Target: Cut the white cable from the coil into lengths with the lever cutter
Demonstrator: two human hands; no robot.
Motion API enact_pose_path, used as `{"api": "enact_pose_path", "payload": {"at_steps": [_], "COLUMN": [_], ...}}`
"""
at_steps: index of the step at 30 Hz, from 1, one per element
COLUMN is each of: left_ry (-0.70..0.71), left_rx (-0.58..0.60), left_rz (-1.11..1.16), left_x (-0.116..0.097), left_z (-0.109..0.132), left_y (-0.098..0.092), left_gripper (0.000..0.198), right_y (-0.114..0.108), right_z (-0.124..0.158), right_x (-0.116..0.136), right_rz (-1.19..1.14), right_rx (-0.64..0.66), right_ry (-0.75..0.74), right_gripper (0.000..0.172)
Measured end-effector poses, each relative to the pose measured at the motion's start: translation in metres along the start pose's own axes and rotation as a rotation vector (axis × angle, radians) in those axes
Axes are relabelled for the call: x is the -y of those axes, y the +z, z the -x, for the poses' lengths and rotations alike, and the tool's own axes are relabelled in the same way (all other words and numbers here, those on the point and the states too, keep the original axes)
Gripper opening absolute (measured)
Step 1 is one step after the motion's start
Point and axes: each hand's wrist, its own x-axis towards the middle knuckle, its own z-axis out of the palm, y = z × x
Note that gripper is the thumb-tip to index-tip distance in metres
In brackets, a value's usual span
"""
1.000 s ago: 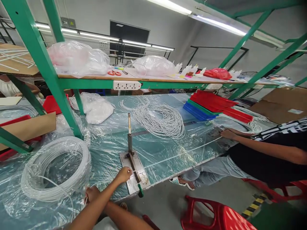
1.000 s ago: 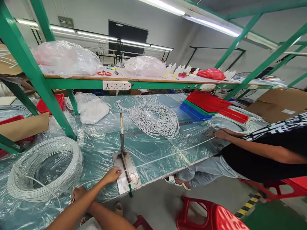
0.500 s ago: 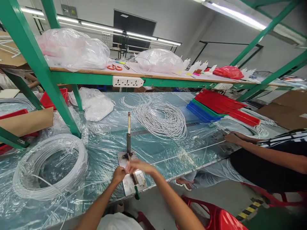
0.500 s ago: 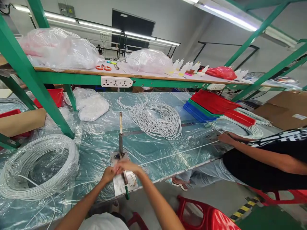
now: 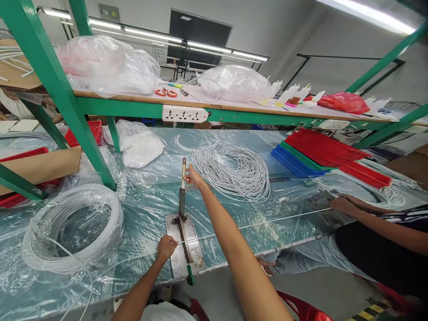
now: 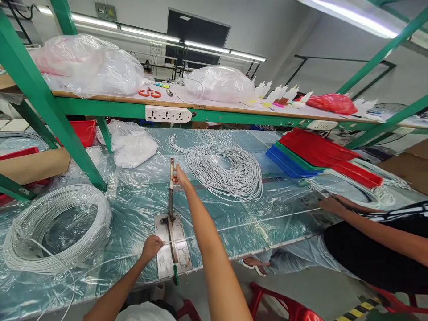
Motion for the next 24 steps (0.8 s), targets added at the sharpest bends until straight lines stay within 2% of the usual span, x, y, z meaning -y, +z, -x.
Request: {"api": "enact_pose_path", "payload": {"at_steps": [3,6,9,11,13,14,17,19,20,22,24], "left_ry": [-0.023,-0.038,-0.037,-0.037,-0.041,-0.041,-0.042,-0.040,-0.036,-0.023,-0.013], "left_rx": [-0.006,-0.003,0.000,-0.006,-0.011,-0.011,-0.013,-0.013,-0.013,-0.009,-0.006], "left_rz": [-0.024,-0.044,-0.059,-0.070,-0.075,-0.075,-0.072,-0.072,-0.072,-0.070,-0.070], "left_x": [-0.003,-0.005,-0.006,-0.006,-0.005,-0.004,-0.002,-0.001,-0.001,0.000,0.001], "left_z": [0.002,0.003,0.003,0.003,0.002,0.002,0.001,0.000,0.000,0.000,-0.001], "left_y": [-0.002,-0.003,-0.003,-0.003,-0.002,-0.002,0.000,0.001,0.001,0.001,0.001], "left_gripper": [0.018,0.021,0.021,0.018,0.018,0.018,0.017,0.017,0.017,0.017,0.016], "right_y": [0.001,-0.006,-0.024,-0.037,-0.046,-0.048,-0.045,-0.037,-0.032,-0.021,-0.013], "right_z": [0.003,0.027,0.075,0.119,0.167,0.191,0.246,0.266,0.270,0.272,0.270], "right_x": [0.009,0.017,0.017,0.005,-0.017,-0.033,-0.093,-0.140,-0.162,-0.202,-0.228], "right_rz": [-0.050,-0.058,-0.046,-0.016,0.000,-0.007,-0.052,-0.039,-0.017,0.044,0.094], "right_rx": [-0.005,0.056,0.117,0.156,0.209,0.225,0.170,0.088,0.050,-0.033,-0.126], "right_ry": [0.078,0.102,0.162,0.212,0.242,0.250,0.308,0.375,0.397,0.386,0.290], "right_gripper": [0.073,0.076,0.070,0.054,0.038,0.037,0.060,0.074,0.076,0.067,0.050]}}
